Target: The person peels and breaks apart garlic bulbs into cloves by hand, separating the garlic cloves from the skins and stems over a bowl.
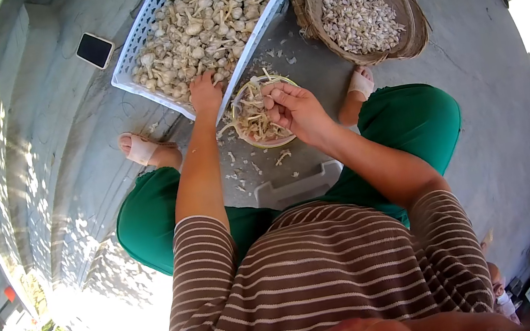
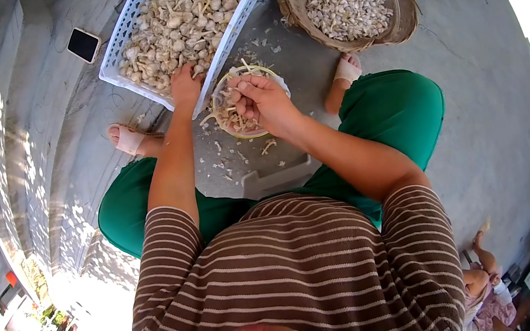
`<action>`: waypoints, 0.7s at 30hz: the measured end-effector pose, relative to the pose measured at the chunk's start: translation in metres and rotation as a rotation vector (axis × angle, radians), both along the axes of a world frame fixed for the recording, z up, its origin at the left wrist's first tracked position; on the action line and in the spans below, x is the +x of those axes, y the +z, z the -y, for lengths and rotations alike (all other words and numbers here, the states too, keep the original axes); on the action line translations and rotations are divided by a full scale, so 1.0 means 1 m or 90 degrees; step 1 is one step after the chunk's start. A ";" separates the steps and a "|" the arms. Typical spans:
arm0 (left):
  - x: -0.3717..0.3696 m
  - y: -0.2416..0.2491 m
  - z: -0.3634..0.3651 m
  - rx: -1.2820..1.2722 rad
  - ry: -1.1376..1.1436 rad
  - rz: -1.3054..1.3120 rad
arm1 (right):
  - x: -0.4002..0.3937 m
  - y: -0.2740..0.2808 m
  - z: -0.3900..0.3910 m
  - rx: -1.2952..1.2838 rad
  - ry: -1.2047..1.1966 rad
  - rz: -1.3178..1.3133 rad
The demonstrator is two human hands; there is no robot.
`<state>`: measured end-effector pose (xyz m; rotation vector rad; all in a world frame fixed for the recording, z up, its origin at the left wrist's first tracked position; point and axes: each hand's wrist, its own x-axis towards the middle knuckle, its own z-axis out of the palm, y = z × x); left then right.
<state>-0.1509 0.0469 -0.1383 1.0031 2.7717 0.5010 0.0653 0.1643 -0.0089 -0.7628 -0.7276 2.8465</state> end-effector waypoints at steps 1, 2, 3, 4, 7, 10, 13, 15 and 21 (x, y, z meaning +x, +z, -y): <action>0.003 0.004 -0.001 0.005 -0.008 0.000 | -0.001 -0.001 -0.006 0.005 -0.008 0.000; 0.007 0.008 -0.002 -0.009 -0.007 0.023 | -0.001 -0.001 -0.013 -0.010 -0.063 -0.021; 0.007 0.010 -0.003 -0.022 -0.006 0.043 | -0.003 0.003 -0.020 -0.023 -0.118 -0.045; 0.004 0.006 -0.004 -0.025 0.003 0.079 | -0.003 0.006 -0.030 -0.056 -0.145 -0.075; 0.004 -0.005 0.002 0.026 -0.010 0.034 | 0.001 0.032 -0.051 -0.128 -0.233 -0.142; 0.012 -0.005 0.006 0.153 0.044 -0.011 | 0.008 0.038 -0.064 -0.105 -0.270 -0.207; 0.022 0.005 0.006 0.254 0.133 0.049 | 0.016 0.047 -0.078 -0.116 -0.318 -0.269; 0.025 0.007 0.006 0.298 0.120 0.059 | 0.022 0.057 -0.090 -0.141 -0.354 -0.308; 0.016 -0.018 0.024 0.383 0.163 0.338 | 0.048 0.073 -0.135 -0.076 -0.500 -0.264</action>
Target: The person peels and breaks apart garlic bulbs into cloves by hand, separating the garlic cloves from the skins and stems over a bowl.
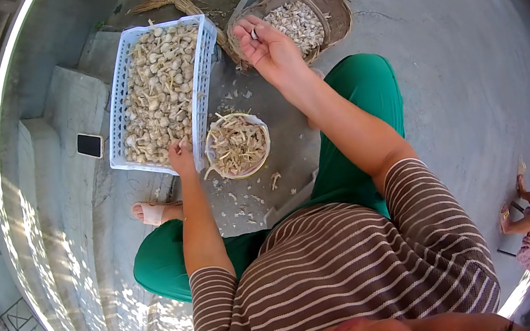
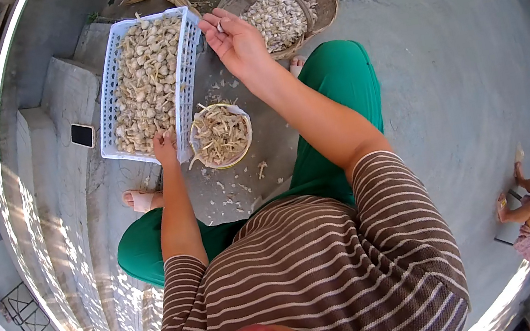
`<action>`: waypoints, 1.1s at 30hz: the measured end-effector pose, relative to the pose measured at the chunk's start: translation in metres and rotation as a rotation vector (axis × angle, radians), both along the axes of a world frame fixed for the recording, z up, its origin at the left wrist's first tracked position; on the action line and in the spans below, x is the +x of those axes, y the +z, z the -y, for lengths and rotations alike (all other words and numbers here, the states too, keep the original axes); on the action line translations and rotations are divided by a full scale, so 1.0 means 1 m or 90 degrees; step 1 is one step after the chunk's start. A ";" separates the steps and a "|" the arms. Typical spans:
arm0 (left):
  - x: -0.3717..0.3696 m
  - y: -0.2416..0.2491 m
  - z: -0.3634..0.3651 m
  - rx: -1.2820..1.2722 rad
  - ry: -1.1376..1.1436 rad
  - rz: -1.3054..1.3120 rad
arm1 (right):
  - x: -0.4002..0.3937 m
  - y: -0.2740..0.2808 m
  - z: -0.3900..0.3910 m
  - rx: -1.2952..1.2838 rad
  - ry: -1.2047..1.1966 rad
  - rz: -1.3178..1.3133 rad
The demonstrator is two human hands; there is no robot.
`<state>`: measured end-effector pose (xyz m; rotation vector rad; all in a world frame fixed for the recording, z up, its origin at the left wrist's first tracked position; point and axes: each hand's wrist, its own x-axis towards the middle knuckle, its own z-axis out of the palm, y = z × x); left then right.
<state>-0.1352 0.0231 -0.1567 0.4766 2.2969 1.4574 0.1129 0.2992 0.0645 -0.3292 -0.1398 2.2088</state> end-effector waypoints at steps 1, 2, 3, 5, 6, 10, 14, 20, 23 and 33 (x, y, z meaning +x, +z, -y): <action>0.005 0.008 0.000 -0.008 0.001 0.043 | 0.005 -0.002 -0.008 -0.004 -0.020 -0.030; 0.011 0.015 -0.001 -0.008 -0.016 0.042 | 0.010 -0.004 -0.015 -0.008 -0.039 -0.058; 0.015 0.021 -0.001 -0.008 -0.005 0.066 | 0.015 0.001 -0.020 -0.031 -0.045 -0.078; 0.023 0.028 0.002 -0.011 -0.004 0.091 | 0.026 -0.004 -0.028 -0.020 -0.064 -0.140; 0.024 0.031 0.001 -0.002 0.001 0.099 | 0.030 0.001 -0.030 -0.005 -0.064 -0.205; 0.028 0.039 0.004 0.010 0.031 0.130 | 0.040 0.024 -0.034 -0.107 -0.192 -0.134; 0.031 0.039 0.006 0.008 0.067 0.153 | 0.039 0.007 -0.046 -0.074 -0.221 -0.177; 0.028 0.038 0.006 0.005 0.064 0.147 | 0.048 0.002 -0.058 -0.042 -0.235 -0.191; 0.030 0.038 0.003 0.037 0.047 0.157 | 0.053 0.005 -0.060 -0.049 -0.233 -0.230; 0.038 0.051 -0.006 0.090 0.050 0.201 | 0.064 0.034 -0.055 0.058 -0.227 -0.293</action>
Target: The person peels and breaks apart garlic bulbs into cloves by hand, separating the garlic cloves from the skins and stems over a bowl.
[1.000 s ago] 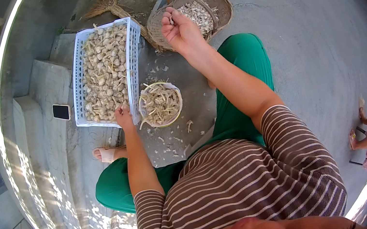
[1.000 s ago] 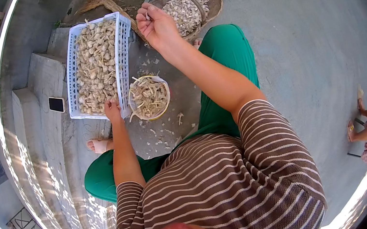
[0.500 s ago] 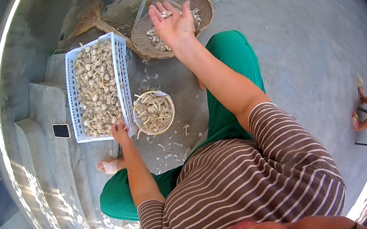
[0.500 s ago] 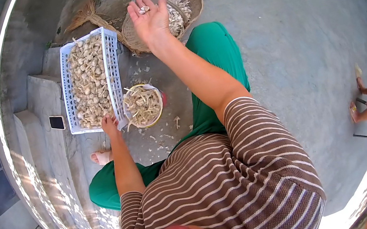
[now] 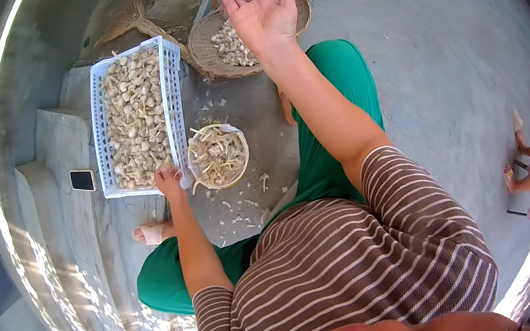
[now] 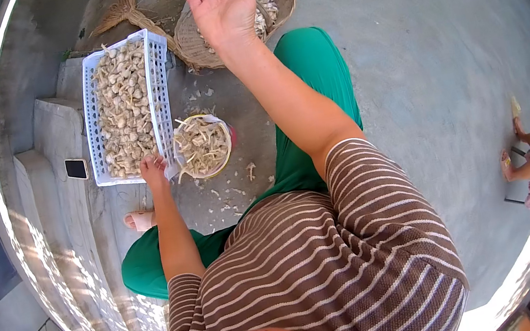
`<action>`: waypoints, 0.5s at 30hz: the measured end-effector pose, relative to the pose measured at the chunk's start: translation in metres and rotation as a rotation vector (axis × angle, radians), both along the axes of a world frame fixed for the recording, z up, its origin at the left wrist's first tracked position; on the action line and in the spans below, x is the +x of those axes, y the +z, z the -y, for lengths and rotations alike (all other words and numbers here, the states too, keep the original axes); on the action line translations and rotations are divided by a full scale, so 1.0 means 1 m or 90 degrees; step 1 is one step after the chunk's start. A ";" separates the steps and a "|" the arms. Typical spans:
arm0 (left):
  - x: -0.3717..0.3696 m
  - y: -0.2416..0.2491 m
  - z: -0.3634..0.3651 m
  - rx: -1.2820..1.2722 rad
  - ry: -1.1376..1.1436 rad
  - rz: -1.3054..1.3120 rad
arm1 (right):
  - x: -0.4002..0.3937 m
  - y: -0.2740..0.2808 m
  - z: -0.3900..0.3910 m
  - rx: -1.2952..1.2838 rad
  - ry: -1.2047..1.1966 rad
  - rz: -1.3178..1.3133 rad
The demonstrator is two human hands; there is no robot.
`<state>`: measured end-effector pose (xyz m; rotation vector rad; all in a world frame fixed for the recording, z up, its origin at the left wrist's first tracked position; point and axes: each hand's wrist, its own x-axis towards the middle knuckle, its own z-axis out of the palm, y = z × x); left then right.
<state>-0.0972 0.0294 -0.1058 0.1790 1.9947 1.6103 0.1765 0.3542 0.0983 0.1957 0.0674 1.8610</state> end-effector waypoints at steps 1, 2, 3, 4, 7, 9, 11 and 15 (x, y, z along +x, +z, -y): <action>-0.001 0.000 -0.001 0.007 -0.003 0.004 | 0.002 0.003 -0.001 0.039 -0.031 0.011; -0.002 -0.001 -0.003 0.025 0.007 0.025 | 0.003 0.002 -0.003 0.009 -0.023 -0.010; -0.002 0.000 -0.008 0.026 0.017 0.024 | 0.002 -0.006 -0.009 0.010 -0.012 -0.011; -0.001 0.000 -0.011 0.054 0.016 0.038 | -0.002 -0.017 -0.014 -0.019 0.000 0.020; 0.011 0.016 -0.017 0.093 0.027 0.057 | -0.012 -0.029 -0.006 -0.106 0.056 0.084; 0.019 0.029 -0.021 0.104 0.042 0.078 | -0.018 -0.042 -0.012 -0.080 0.060 0.104; 0.022 0.036 -0.024 0.125 0.047 0.102 | -0.021 -0.035 -0.009 -0.109 0.061 0.151; 0.036 0.058 -0.029 0.152 0.042 0.140 | -0.025 -0.006 -0.002 0.020 0.065 0.224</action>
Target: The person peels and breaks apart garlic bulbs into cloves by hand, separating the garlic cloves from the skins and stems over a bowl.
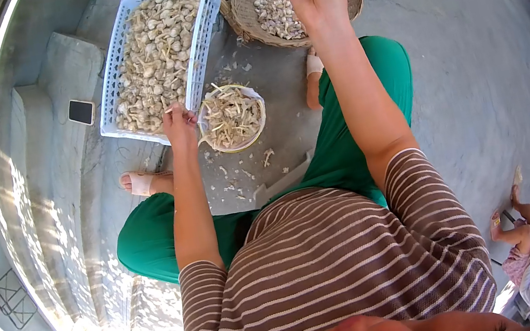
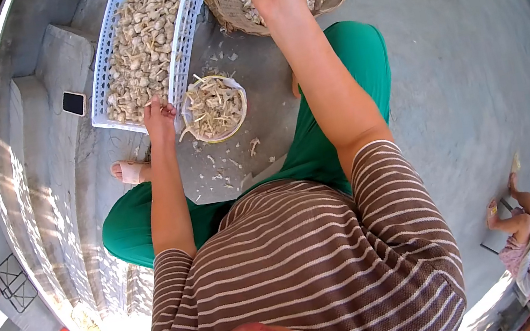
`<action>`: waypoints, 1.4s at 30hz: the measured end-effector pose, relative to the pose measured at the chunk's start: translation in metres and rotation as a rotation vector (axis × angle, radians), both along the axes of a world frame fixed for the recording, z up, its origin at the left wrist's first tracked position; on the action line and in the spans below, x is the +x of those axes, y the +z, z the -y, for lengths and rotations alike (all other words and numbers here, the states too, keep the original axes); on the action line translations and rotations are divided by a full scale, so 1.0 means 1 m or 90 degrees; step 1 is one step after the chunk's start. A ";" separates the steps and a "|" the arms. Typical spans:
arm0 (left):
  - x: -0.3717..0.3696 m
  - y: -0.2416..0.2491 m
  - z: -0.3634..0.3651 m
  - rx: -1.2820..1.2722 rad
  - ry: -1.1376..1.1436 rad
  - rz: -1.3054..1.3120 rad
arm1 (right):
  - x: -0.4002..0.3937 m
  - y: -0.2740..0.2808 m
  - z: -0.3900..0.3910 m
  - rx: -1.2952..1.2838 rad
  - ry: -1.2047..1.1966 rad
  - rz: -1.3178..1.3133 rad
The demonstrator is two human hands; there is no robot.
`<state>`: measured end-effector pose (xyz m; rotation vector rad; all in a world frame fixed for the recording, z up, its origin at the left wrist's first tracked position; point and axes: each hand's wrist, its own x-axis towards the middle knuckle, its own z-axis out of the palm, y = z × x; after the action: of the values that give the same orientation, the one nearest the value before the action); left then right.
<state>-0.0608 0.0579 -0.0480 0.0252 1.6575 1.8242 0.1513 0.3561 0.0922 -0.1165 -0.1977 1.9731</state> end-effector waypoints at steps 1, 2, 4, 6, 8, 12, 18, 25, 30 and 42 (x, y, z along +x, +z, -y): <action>0.005 0.007 0.001 0.031 0.001 0.010 | 0.002 0.019 0.007 0.122 -0.025 0.008; 0.009 0.013 0.001 0.065 0.002 0.018 | 0.002 0.032 0.011 0.117 -0.015 0.012; 0.016 0.024 0.006 0.083 -0.001 0.035 | 0.003 0.050 0.018 0.167 -0.174 0.121; 0.024 0.038 0.006 0.146 0.047 0.155 | -0.006 0.023 0.009 0.126 -0.135 0.125; 0.032 0.044 0.012 0.184 0.058 0.202 | -0.018 -0.016 0.017 0.050 0.027 0.149; 0.056 0.049 0.036 0.247 0.108 0.346 | -0.050 -0.071 0.077 -0.061 0.306 0.214; 0.074 0.046 0.048 0.252 0.138 0.354 | -0.053 -0.129 0.180 -0.041 0.533 0.532; 0.061 0.034 0.061 0.292 0.179 0.304 | -0.064 -0.158 0.169 -0.006 0.532 0.573; 0.063 0.035 0.055 0.256 0.173 0.287 | -0.076 -0.158 0.076 -0.210 0.148 0.342; 0.069 0.050 0.049 0.162 0.016 0.007 | -0.081 -0.077 0.188 0.404 0.686 0.487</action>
<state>0.0078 0.0085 0.0015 0.1047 1.4139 2.0401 0.0702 0.1678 0.0151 -0.4079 -1.6458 2.6891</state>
